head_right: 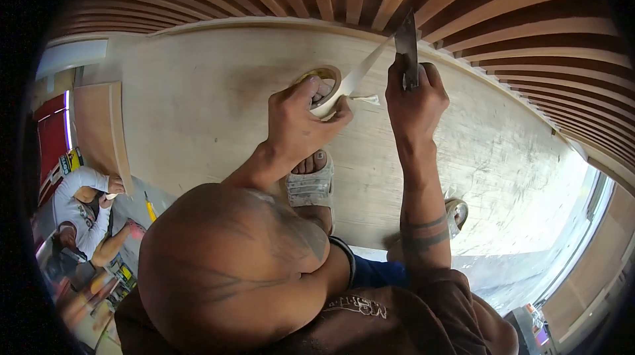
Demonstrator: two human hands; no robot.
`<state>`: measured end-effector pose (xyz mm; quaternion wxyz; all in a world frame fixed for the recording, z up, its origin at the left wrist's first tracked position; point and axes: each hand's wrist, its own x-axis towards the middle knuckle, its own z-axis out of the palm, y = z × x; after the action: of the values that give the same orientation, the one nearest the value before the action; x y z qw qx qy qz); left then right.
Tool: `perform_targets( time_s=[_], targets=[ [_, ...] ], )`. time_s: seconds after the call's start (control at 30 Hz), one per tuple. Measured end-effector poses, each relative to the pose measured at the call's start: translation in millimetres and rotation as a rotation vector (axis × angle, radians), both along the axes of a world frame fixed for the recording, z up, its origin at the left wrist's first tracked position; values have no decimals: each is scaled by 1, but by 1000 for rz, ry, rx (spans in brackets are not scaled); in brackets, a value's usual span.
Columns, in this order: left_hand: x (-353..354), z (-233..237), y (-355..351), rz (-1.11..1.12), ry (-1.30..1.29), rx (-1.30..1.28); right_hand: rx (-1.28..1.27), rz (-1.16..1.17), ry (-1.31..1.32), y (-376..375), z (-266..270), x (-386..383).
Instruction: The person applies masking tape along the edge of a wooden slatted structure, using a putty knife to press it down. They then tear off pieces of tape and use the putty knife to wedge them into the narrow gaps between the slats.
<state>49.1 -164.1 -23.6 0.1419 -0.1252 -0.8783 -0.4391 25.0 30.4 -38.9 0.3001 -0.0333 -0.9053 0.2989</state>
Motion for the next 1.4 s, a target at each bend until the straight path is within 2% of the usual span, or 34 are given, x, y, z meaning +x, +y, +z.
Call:
perform_targets(
  time_s=[0.4,0.57,0.67,0.73,0.93,1.4],
  targets=[
    [-10,-7,1,52,45,-47,-8,23,-15,0,-4,-1],
    [13,-8,7,-34,-9,-112,-3,19,-44,-1,1,8],
    [4,-6,12,-88,83,-65,32,57,-43,12,1,6],
    [3,-6,14,-92,4,-4,32,36,-100,17,6,9],
    [4,-10,13,-108,-33,-27,61,45,-49,35,13,14],
    [3,-15,16,-128,3,40,17,155,-25,31,10,17]
  ],
)
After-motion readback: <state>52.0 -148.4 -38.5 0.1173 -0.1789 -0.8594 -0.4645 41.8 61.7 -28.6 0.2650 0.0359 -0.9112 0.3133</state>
